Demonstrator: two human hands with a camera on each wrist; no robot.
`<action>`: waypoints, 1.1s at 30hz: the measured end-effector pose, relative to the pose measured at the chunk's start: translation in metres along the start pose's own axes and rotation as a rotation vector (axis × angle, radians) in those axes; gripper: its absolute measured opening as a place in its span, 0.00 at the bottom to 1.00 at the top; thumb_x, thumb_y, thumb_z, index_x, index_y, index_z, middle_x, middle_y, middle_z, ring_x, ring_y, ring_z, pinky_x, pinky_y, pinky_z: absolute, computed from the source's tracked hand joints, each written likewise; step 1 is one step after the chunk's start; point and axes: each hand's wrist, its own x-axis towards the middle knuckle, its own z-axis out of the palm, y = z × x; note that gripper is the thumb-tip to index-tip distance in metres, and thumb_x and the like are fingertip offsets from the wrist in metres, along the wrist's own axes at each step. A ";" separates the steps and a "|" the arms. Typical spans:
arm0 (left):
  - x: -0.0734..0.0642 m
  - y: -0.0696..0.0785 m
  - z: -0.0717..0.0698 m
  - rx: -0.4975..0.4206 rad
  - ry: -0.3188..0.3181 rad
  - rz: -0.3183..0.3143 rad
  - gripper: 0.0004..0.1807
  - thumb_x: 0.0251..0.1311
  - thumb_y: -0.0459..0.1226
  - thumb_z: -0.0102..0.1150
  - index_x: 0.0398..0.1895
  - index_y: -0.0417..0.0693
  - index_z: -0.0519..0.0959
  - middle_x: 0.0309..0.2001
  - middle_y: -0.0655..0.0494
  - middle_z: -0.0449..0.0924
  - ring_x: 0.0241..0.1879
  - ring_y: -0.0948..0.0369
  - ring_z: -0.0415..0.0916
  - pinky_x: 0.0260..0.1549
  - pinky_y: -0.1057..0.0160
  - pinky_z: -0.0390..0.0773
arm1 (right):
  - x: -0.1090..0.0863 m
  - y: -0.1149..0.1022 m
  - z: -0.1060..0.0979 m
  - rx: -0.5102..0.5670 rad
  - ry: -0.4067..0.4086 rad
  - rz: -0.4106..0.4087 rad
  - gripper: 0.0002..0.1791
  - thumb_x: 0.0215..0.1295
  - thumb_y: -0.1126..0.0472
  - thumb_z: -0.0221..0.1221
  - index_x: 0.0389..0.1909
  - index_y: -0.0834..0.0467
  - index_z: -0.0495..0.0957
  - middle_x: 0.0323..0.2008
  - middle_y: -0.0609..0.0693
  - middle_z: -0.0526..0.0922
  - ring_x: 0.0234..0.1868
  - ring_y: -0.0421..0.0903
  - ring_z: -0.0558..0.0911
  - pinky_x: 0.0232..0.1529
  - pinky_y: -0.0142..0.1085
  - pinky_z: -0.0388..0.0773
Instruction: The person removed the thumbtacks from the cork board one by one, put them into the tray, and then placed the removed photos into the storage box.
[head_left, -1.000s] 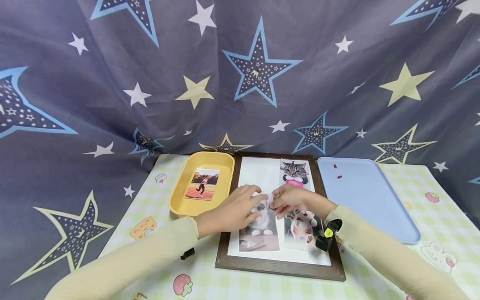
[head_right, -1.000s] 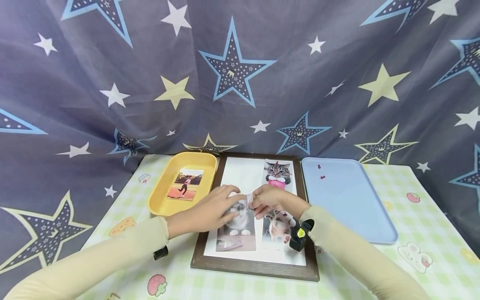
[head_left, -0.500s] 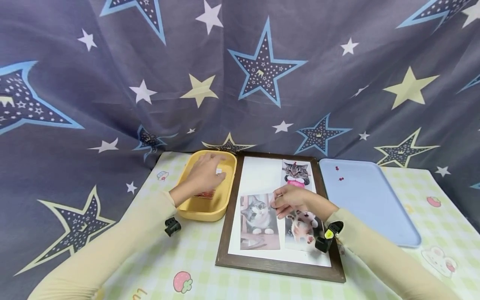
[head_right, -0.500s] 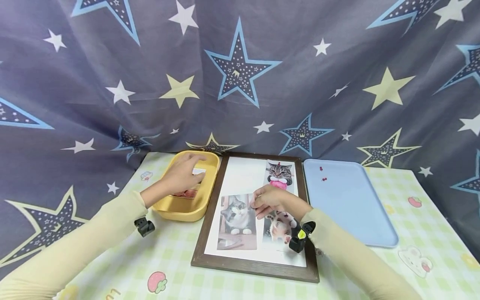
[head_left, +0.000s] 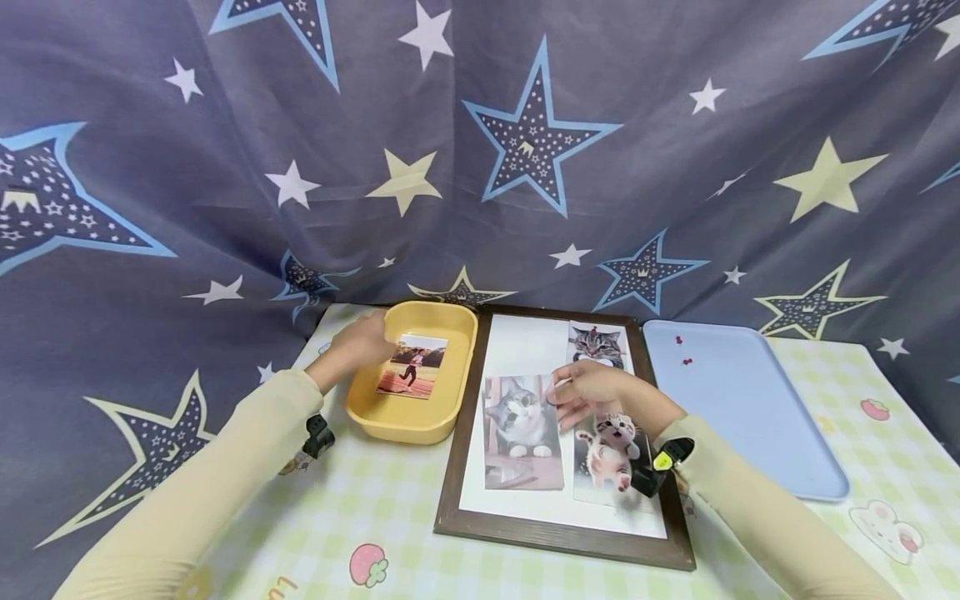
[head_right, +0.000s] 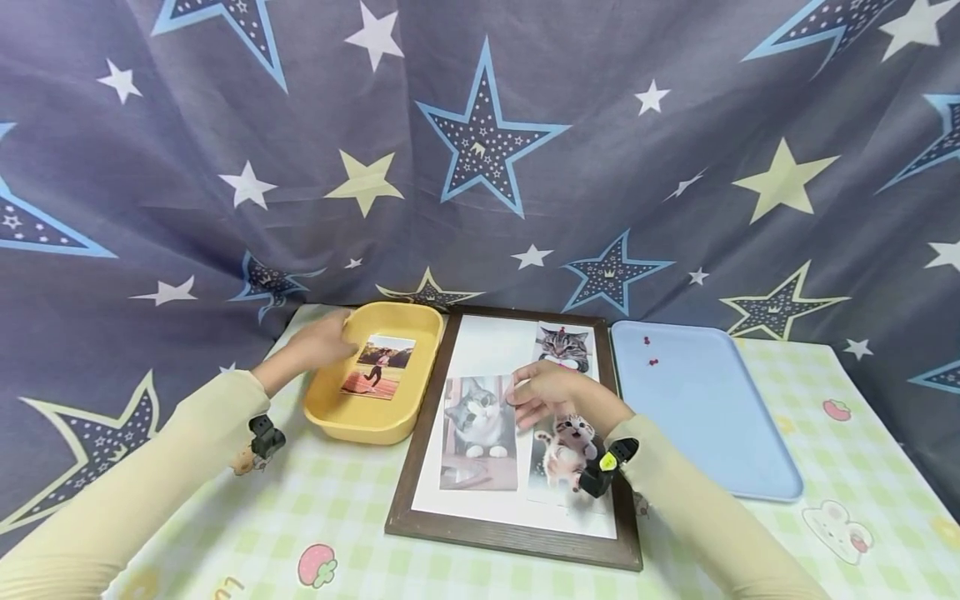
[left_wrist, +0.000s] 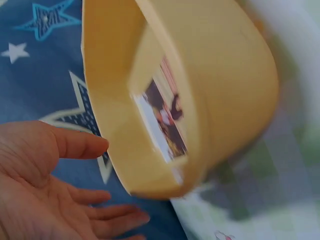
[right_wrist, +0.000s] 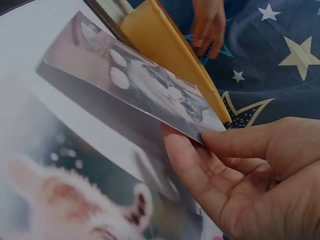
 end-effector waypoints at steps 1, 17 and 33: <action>0.001 -0.003 -0.001 -0.004 -0.011 0.002 0.33 0.61 0.37 0.53 0.69 0.28 0.64 0.59 0.31 0.76 0.52 0.41 0.77 0.51 0.42 0.79 | 0.000 -0.001 -0.001 0.007 0.000 -0.002 0.04 0.72 0.72 0.54 0.42 0.63 0.71 0.27 0.51 0.82 0.29 0.44 0.85 0.45 0.44 0.88; 0.015 -0.031 -0.010 -0.308 -0.120 -0.096 0.34 0.53 0.24 0.48 0.69 0.28 0.66 0.44 0.37 0.77 0.28 0.58 0.79 0.34 0.52 0.89 | -0.003 -0.013 -0.017 0.110 -0.047 -0.074 0.07 0.74 0.72 0.51 0.42 0.57 0.72 0.29 0.48 0.84 0.32 0.43 0.86 0.45 0.39 0.88; 0.022 -0.044 -0.010 -0.448 -0.215 -0.123 0.29 0.59 0.22 0.56 0.67 0.31 0.68 0.26 0.53 0.73 0.25 0.63 0.75 0.30 0.59 0.88 | -0.009 -0.029 -0.017 0.242 -0.053 -0.100 0.35 0.77 0.70 0.47 0.78 0.68 0.42 0.36 0.44 0.81 0.36 0.41 0.84 0.48 0.36 0.86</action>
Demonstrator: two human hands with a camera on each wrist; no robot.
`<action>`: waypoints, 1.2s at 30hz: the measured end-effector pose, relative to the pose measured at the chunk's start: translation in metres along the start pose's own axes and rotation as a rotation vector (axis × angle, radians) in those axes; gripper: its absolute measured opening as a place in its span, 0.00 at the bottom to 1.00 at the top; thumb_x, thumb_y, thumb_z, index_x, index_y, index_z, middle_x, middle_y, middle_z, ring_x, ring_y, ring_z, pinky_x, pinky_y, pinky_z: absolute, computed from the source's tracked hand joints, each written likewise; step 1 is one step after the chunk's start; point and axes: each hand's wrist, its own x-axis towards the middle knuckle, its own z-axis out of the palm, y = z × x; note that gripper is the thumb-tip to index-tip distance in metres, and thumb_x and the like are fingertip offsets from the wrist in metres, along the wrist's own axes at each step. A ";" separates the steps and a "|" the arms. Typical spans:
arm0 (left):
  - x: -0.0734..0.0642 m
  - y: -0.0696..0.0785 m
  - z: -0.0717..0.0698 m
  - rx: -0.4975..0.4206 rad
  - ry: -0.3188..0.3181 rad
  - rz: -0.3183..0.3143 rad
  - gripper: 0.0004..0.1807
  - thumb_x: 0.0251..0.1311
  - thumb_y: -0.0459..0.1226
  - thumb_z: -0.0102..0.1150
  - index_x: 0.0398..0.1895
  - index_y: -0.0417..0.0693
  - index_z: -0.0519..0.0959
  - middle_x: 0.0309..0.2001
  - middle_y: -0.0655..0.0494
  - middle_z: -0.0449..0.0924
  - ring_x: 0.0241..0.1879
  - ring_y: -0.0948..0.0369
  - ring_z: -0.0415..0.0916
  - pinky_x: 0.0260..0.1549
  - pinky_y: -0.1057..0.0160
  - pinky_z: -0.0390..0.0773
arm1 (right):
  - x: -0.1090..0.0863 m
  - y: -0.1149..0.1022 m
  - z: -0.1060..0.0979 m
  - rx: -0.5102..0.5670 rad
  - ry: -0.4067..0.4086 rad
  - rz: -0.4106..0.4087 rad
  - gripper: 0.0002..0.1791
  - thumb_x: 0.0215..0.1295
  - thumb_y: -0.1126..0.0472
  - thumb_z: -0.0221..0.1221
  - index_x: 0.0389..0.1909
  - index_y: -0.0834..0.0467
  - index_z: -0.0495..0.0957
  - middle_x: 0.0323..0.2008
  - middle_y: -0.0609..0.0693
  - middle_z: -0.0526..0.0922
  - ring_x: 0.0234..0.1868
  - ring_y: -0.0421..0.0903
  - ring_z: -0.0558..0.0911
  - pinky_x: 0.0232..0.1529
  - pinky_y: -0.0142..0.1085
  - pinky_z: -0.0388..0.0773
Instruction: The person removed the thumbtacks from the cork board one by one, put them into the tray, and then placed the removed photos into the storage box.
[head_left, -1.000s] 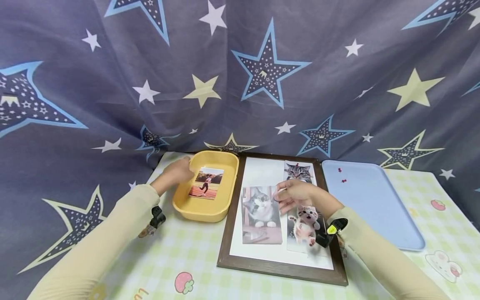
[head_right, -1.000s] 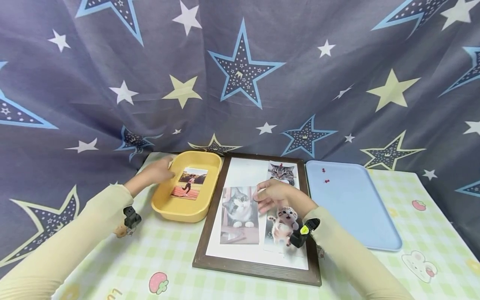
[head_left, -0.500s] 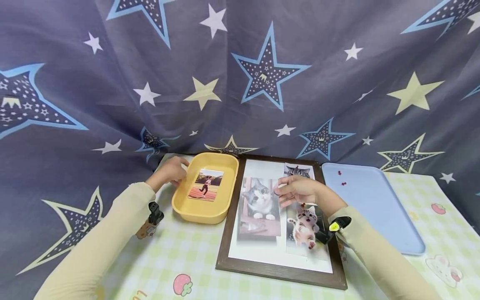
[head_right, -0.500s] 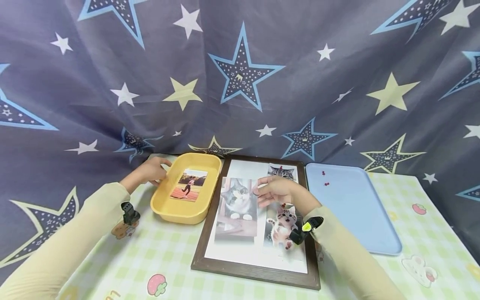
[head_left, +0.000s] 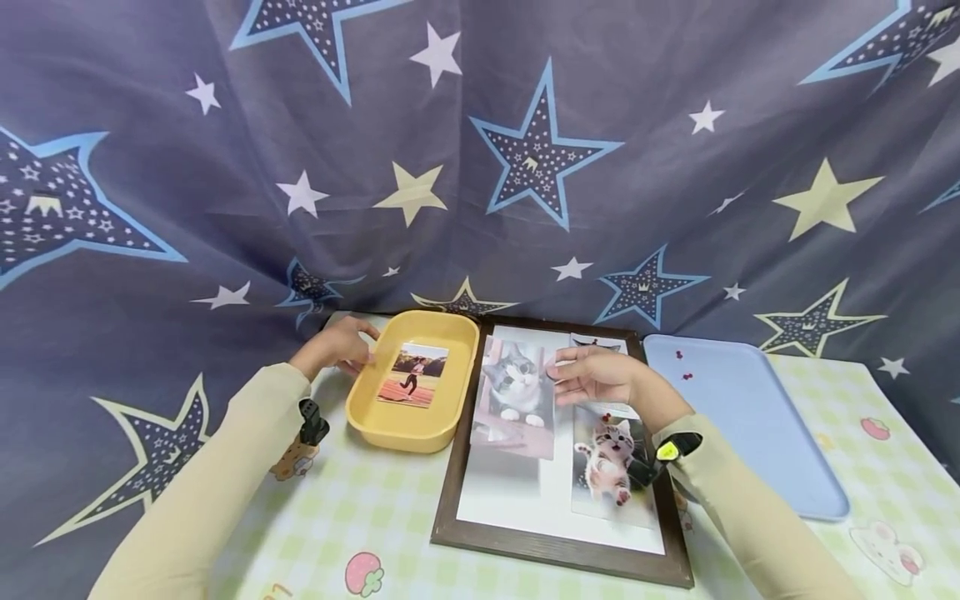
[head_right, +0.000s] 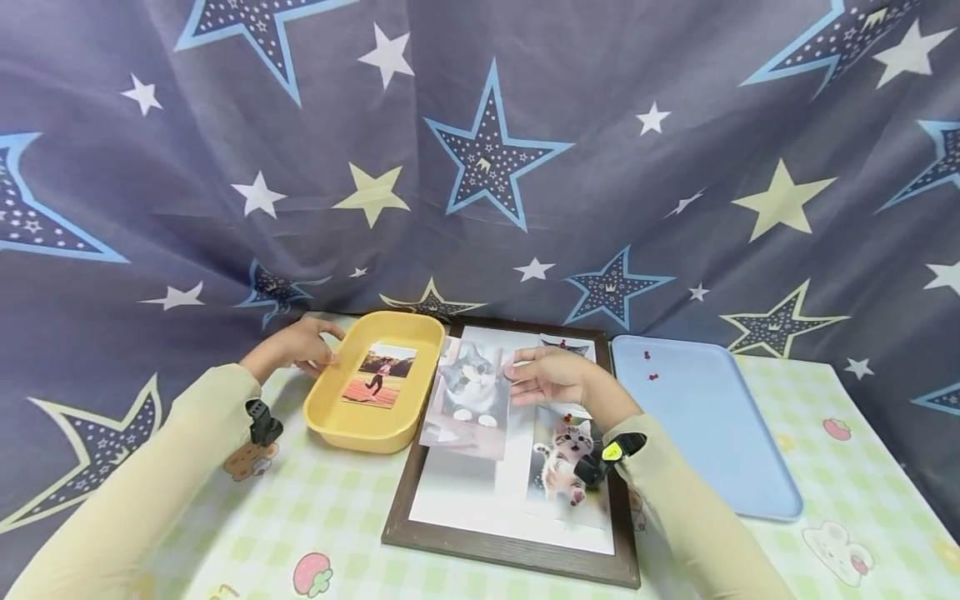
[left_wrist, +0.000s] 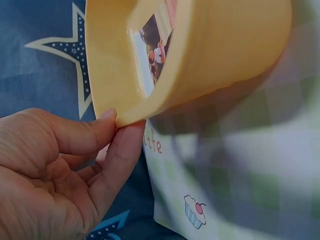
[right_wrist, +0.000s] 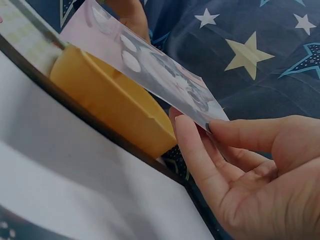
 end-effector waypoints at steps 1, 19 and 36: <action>0.001 0.000 0.000 -0.001 -0.011 -0.005 0.29 0.60 0.22 0.56 0.66 0.31 0.67 0.26 0.53 0.72 0.25 0.63 0.74 0.29 0.60 0.88 | 0.001 -0.001 0.001 0.008 0.001 0.002 0.37 0.77 0.70 0.46 0.79 0.68 0.38 0.36 0.44 0.80 0.36 0.41 0.83 0.48 0.35 0.86; 0.009 0.002 -0.009 0.069 -0.154 -0.061 0.17 0.65 0.23 0.55 0.55 0.34 0.66 0.34 0.49 0.70 0.29 0.60 0.74 0.30 0.64 0.86 | 0.030 -0.019 0.011 0.113 -0.009 -0.059 0.10 0.78 0.71 0.45 0.39 0.55 0.72 0.32 0.46 0.81 0.37 0.43 0.84 0.50 0.38 0.87; 0.004 0.021 -0.005 0.204 -0.150 -0.047 0.08 0.63 0.21 0.49 0.34 0.40 0.64 0.21 0.54 0.67 0.17 0.64 0.73 0.21 0.69 0.81 | 0.057 -0.037 0.024 0.194 0.021 0.000 0.10 0.79 0.71 0.45 0.52 0.54 0.62 0.35 0.47 0.81 0.39 0.43 0.84 0.45 0.35 0.87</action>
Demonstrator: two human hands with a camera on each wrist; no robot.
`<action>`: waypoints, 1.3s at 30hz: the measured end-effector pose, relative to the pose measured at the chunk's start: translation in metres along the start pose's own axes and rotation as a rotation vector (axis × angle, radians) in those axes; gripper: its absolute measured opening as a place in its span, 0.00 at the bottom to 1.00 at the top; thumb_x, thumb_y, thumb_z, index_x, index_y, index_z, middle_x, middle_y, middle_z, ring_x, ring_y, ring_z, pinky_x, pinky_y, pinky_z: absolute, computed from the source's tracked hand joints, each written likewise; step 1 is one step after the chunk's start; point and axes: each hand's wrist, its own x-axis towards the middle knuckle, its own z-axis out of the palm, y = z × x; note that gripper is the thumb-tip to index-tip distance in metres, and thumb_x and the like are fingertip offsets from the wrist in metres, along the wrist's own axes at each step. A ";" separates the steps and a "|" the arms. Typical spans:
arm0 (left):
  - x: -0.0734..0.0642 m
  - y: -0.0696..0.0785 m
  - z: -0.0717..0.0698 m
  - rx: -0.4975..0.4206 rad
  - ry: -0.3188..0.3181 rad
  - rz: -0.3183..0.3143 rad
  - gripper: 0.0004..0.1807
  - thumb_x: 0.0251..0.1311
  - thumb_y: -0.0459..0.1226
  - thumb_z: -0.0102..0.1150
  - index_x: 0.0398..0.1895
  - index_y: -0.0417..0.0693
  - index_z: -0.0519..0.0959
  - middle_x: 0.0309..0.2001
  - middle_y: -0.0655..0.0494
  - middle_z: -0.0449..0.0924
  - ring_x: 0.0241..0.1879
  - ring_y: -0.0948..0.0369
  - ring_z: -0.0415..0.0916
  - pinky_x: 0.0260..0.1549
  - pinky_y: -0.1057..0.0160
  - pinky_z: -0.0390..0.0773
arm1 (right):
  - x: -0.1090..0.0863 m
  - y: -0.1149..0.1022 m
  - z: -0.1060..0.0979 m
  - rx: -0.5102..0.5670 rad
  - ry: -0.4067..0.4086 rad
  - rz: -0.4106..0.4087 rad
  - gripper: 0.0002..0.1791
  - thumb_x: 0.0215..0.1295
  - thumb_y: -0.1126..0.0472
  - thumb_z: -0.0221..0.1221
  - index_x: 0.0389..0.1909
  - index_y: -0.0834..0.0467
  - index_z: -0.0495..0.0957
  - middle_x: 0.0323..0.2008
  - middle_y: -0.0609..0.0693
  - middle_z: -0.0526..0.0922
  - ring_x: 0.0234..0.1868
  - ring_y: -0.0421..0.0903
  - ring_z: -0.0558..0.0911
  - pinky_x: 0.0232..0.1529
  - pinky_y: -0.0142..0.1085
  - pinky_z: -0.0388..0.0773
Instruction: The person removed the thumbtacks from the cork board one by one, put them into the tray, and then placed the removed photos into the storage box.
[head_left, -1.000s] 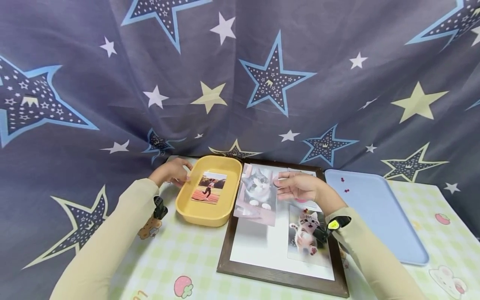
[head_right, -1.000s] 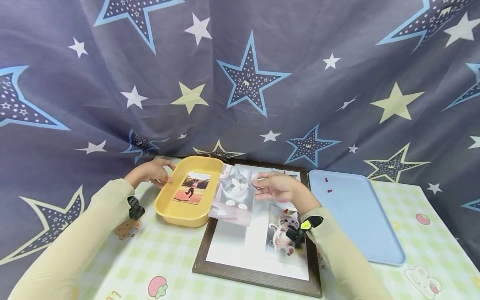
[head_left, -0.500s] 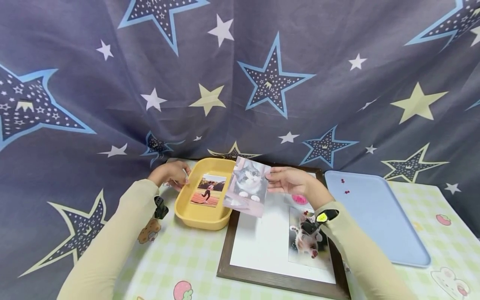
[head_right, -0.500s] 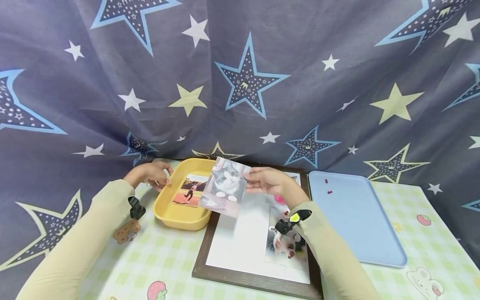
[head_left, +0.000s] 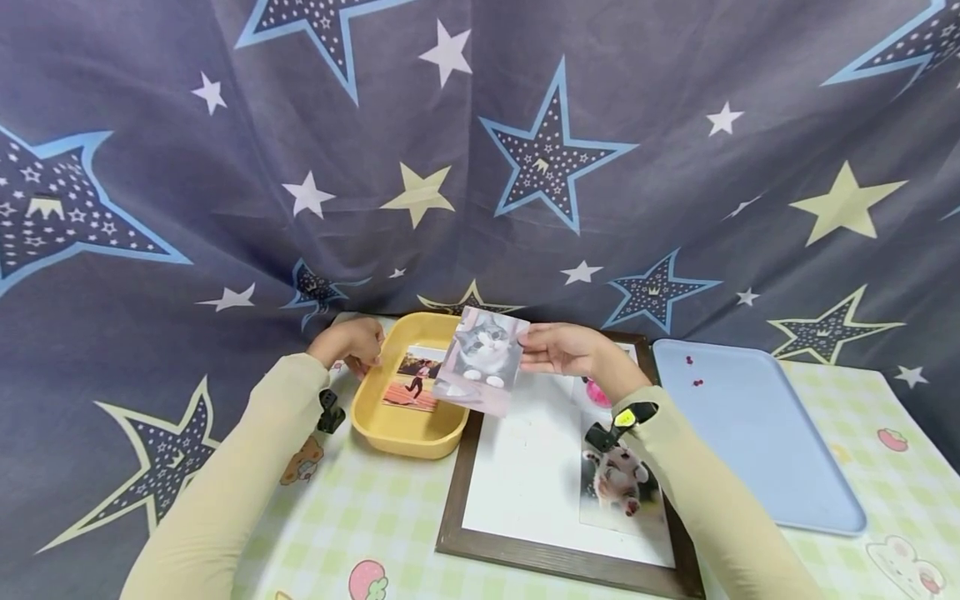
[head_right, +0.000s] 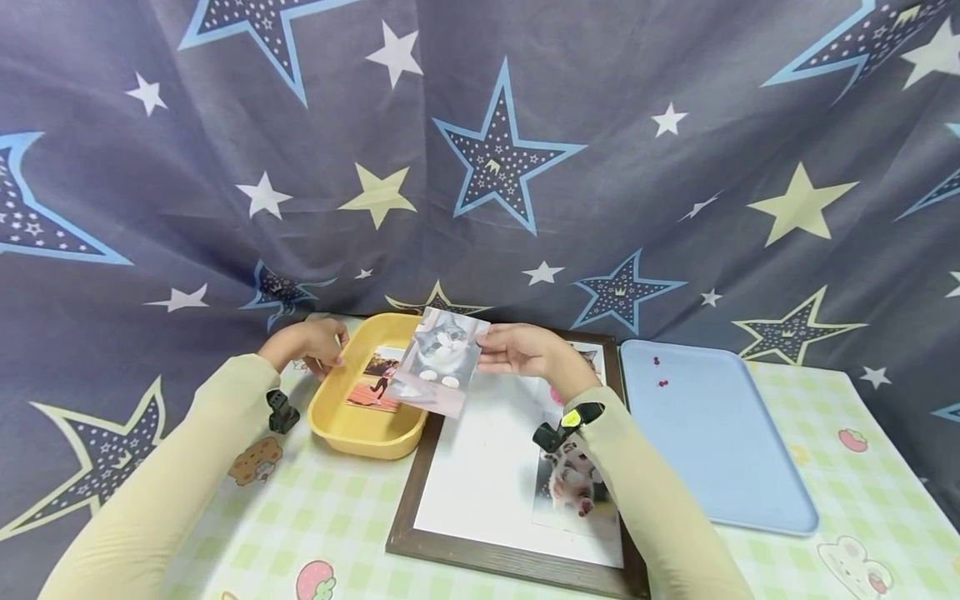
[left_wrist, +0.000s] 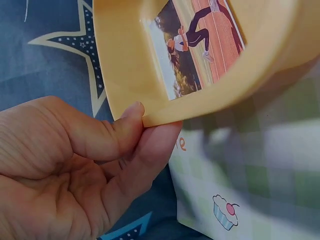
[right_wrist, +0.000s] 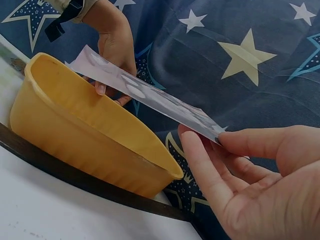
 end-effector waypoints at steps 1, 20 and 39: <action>0.000 -0.001 0.000 -0.007 0.004 0.000 0.08 0.63 0.21 0.49 0.34 0.39 0.64 0.21 0.54 0.67 0.17 0.64 0.73 0.21 0.69 0.81 | 0.001 -0.001 0.001 -0.003 0.000 0.001 0.10 0.78 0.71 0.45 0.52 0.54 0.62 0.35 0.47 0.81 0.38 0.43 0.84 0.44 0.35 0.87; 0.006 -0.013 0.002 -0.091 0.034 0.027 0.10 0.65 0.23 0.55 0.47 0.30 0.70 0.31 0.50 0.72 0.27 0.61 0.75 0.29 0.63 0.87 | 0.026 -0.001 0.026 -0.033 0.021 0.041 0.07 0.77 0.70 0.48 0.49 0.56 0.67 0.38 0.48 0.78 0.39 0.42 0.82 0.45 0.35 0.87; 0.007 -0.015 0.001 -0.114 0.046 -0.017 0.11 0.65 0.24 0.56 0.48 0.32 0.71 0.35 0.50 0.72 0.28 0.61 0.75 0.29 0.64 0.87 | 0.048 0.004 0.058 -0.140 0.033 0.074 0.05 0.77 0.70 0.49 0.40 0.58 0.71 0.32 0.52 0.83 0.31 0.44 0.85 0.38 0.33 0.86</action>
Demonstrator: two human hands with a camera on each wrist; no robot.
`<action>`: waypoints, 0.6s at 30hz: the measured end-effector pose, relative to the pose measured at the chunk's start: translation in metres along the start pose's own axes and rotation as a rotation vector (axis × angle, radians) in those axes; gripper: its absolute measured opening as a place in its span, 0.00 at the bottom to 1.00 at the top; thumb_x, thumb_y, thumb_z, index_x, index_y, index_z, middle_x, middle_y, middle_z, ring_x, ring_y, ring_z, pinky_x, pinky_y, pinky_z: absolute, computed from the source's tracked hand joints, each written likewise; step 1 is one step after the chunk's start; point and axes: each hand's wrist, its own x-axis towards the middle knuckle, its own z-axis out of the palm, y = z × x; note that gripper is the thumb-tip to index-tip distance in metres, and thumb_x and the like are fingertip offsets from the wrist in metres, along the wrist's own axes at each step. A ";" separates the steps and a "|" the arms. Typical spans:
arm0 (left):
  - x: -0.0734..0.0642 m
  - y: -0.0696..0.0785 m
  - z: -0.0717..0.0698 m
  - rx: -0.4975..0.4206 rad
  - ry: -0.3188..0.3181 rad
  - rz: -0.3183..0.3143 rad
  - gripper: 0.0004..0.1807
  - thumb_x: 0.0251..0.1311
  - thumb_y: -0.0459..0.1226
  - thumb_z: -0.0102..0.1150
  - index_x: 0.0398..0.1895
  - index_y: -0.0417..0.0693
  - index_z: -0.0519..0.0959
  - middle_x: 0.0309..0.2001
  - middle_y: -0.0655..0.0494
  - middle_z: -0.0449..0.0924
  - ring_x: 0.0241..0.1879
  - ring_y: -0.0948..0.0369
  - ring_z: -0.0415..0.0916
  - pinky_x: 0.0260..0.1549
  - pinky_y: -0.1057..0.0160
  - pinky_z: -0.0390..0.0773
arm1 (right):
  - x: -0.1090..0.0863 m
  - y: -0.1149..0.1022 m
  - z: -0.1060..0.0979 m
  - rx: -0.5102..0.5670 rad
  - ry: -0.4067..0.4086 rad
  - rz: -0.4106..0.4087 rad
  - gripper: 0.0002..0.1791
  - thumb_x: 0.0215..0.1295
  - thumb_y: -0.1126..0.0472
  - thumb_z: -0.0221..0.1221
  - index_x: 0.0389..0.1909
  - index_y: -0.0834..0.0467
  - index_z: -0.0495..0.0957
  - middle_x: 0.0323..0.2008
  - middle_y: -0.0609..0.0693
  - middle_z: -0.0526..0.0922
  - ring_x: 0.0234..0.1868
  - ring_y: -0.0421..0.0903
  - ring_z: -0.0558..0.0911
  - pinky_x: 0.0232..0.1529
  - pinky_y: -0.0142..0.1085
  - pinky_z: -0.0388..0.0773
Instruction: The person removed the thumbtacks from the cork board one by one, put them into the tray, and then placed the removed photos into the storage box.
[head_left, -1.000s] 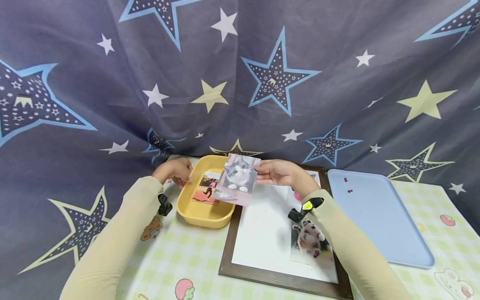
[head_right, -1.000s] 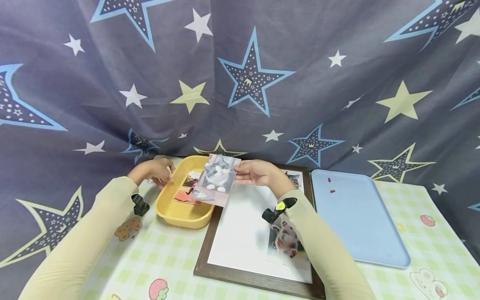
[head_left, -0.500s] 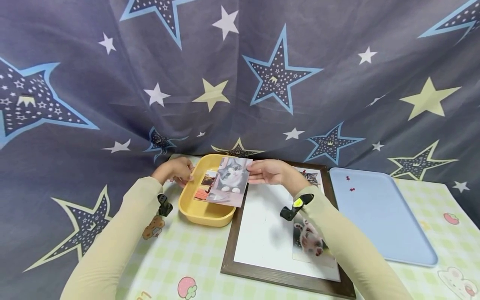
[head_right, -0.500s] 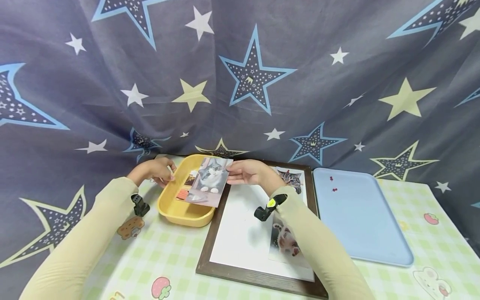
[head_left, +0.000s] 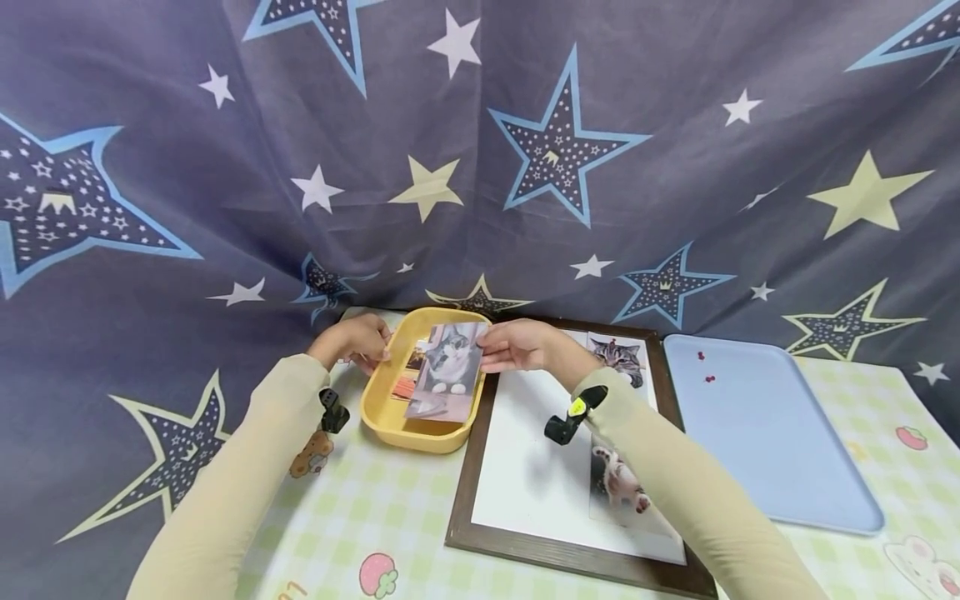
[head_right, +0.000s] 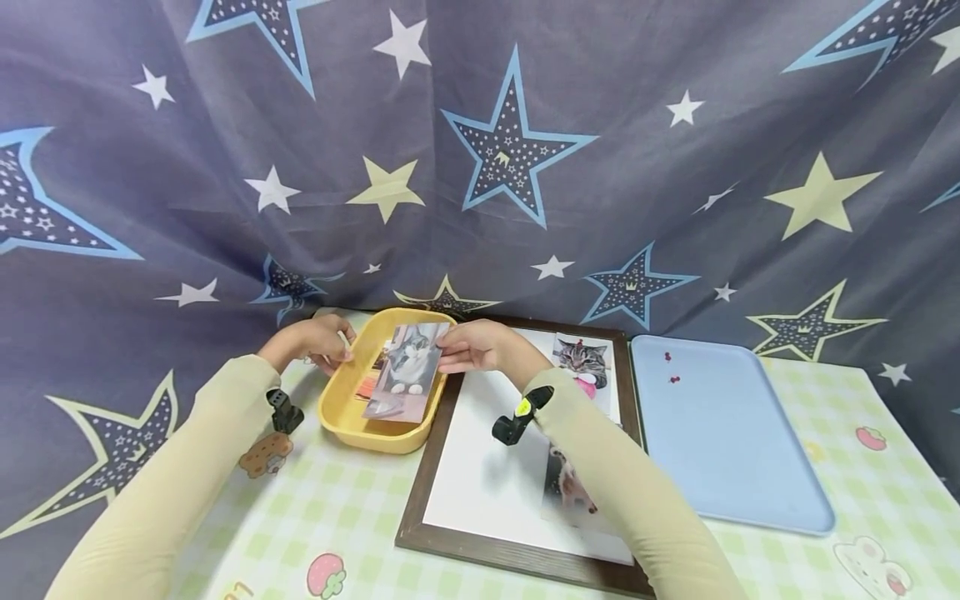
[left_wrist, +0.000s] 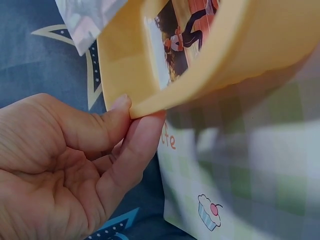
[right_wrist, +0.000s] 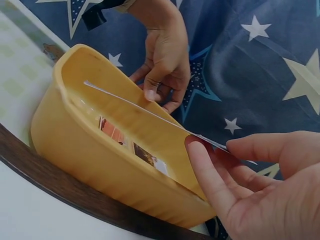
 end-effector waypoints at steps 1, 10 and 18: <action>0.000 0.000 0.000 0.002 -0.001 0.003 0.11 0.65 0.24 0.56 0.48 0.32 0.71 0.36 0.49 0.72 0.28 0.61 0.75 0.29 0.63 0.87 | 0.001 0.000 0.002 -0.008 0.000 0.000 0.06 0.76 0.70 0.49 0.39 0.58 0.71 0.32 0.52 0.83 0.31 0.44 0.85 0.38 0.33 0.86; 0.000 0.002 0.000 0.036 0.017 0.005 0.09 0.65 0.26 0.56 0.47 0.33 0.72 0.34 0.51 0.72 0.27 0.62 0.75 0.27 0.65 0.86 | 0.012 0.002 0.015 -0.057 0.015 -0.008 0.09 0.76 0.71 0.49 0.34 0.59 0.72 0.29 0.52 0.81 0.29 0.43 0.84 0.36 0.32 0.86; -0.003 0.001 0.000 0.039 0.005 0.000 0.09 0.65 0.27 0.56 0.47 0.34 0.73 0.31 0.52 0.74 0.25 0.62 0.75 0.24 0.67 0.83 | 0.020 0.002 0.026 -0.075 0.055 -0.005 0.09 0.74 0.72 0.51 0.32 0.60 0.72 0.27 0.52 0.81 0.27 0.44 0.83 0.38 0.33 0.87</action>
